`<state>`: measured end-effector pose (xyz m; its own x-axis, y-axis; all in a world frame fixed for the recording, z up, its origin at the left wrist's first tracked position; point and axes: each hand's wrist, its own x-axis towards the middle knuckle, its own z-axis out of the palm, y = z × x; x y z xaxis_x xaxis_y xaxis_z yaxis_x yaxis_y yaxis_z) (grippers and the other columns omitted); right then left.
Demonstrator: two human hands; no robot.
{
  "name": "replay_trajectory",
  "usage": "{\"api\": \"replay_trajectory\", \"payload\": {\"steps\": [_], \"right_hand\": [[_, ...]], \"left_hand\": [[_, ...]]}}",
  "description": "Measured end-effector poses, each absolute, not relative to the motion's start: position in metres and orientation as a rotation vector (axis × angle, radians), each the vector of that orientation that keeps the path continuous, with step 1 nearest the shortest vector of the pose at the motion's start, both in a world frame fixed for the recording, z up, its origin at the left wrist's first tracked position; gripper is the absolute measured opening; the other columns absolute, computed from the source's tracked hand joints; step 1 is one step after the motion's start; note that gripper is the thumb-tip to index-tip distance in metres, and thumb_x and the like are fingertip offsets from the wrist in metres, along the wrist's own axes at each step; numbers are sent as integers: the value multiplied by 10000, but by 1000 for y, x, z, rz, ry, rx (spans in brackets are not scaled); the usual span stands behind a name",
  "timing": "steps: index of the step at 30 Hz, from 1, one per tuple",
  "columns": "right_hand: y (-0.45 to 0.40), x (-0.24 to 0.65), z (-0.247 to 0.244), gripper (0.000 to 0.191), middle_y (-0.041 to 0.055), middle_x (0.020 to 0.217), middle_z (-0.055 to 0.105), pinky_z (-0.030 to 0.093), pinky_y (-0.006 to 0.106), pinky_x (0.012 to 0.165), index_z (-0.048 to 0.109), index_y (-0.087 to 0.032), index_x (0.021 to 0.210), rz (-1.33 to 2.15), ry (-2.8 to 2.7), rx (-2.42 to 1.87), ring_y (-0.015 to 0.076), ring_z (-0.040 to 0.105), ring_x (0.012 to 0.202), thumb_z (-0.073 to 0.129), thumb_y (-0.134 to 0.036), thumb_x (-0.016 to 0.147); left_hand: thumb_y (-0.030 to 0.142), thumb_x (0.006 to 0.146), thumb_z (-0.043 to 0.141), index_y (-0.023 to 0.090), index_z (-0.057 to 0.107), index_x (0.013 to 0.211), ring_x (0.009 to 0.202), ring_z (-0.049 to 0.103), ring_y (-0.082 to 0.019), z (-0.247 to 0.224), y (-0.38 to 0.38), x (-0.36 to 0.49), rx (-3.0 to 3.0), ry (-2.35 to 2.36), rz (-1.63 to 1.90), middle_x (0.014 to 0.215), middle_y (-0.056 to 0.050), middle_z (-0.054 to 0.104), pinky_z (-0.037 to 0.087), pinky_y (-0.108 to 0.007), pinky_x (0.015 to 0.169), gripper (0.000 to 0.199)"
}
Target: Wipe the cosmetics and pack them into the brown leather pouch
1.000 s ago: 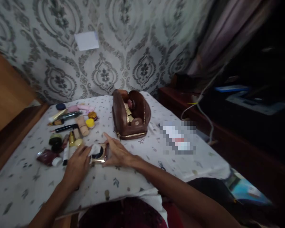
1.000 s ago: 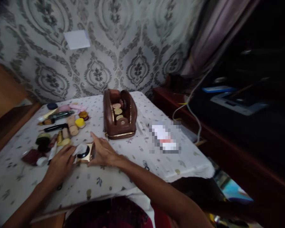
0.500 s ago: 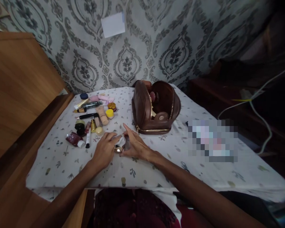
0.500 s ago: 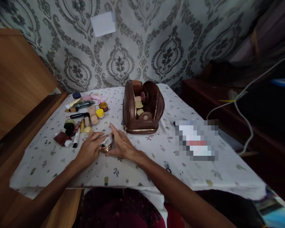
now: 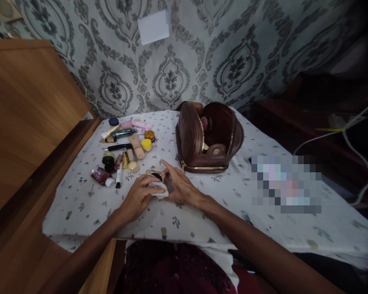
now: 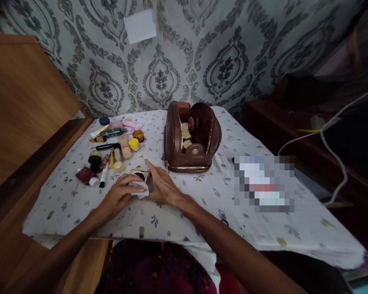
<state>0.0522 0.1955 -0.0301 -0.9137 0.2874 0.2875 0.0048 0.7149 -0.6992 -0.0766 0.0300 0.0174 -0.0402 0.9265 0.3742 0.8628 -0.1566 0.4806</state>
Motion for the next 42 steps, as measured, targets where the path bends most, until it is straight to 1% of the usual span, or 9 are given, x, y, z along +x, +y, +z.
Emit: {"api": "replay_trajectory", "payload": {"steps": [4, 7, 17, 20, 23, 29, 35, 39, 42], "right_hand": [[194, 53, -27, 1246, 144, 1257, 535, 408, 488, 1015, 75, -213, 1561, 1027, -2561, -244, 316, 504, 1184, 867, -326, 605], [193, 54, -25, 1269, 147, 1283, 524, 400, 499, 1028, 79, -219, 1560, 1035, -2570, -261, 323, 490, 1210, 883, -333, 585], [193, 55, -20, 1222, 150, 1285, 540, 392, 520, 1043, 86, -241, 1560, 1048, -2577, -250, 328, 497, 1219, 862, -311, 618], [193, 55, -21, 1186, 152, 1288, 542, 385, 516, 1053, 109, -226, 1558, 1051, -2577, -248, 324, 496, 1221, 846, -288, 631], [193, 54, -22, 1185, 146, 1290, 545, 384, 514, 1057, 122, -229, 1559, 1056, -2566, -252, 320, 501, 1219, 848, -294, 624], [194, 54, -28, 1235, 136, 1307, 550, 385, 529, 1053, 96, -257, 1563, 1045, -2550, -248, 328, 503, 1230, 867, -333, 602], [195, 54, -31, 1296, 175, 1386, 497, 406, 506, 1042, 53, -230, 1566, 1031, -2524, -238, 348, 482, 1274, 882, -350, 577], [194, 55, -32, 1299, 206, 1385, 486, 403, 518, 1043, 16, -190, 1564, 1001, -2542, -247, 365, 474, 1279, 873, -352, 602], [194, 55, -32, 1301, 190, 1345, 515, 388, 546, 1050, -20, -211, 1561, 971, -2557, -229, 358, 476, 1269, 867, -361, 621]], "left_hand": [[-107, 735, 381, 229, 720, 873, 1136, 551, -193, 16, 18, -83, 2044, 1946, 1044, 1160, -47, 636, 456, -426, 984, 496], [-128, 683, 379, 211, 704, 820, 1143, 547, -194, 15, 10, -90, 2012, 1975, 1040, 1157, -49, 639, 444, -413, 990, 489], [-55, 687, 405, 183, 647, 691, 1007, 641, -207, 11, 12, -112, 1697, 2129, 1135, 1097, -62, 667, 474, -361, 916, 340], [-48, 666, 403, 186, 627, 731, 991, 644, -203, 9, 18, -116, 1658, 2176, 1156, 1046, -56, 678, 485, -344, 880, 330], [-13, 726, 417, 187, 639, 814, 977, 642, -203, 10, 27, -119, 1675, 2222, 1141, 1015, -60, 685, 497, -344, 875, 311], [30, 802, 423, 150, 664, 1012, 1049, 614, -231, 18, 47, -116, 1830, 2378, 951, 1090, -97, 661, 488, -394, 961, 341], [14, 842, 390, 189, 655, 1143, 1123, 580, -228, 24, 64, -100, 2092, 2193, 702, 1192, -97, 607, 478, -395, 989, 438], [8, 846, 387, 190, 641, 1156, 1068, 587, -230, 27, 67, -101, 2091, 2224, 597, 1118, -91, 624, 492, -392, 955, 440], [48, 880, 393, 170, 627, 1138, 998, 602, -234, 28, 62, -108, 1983, 2333, 514, 1045, -94, 627, 507, -387, 910, 368]]}}
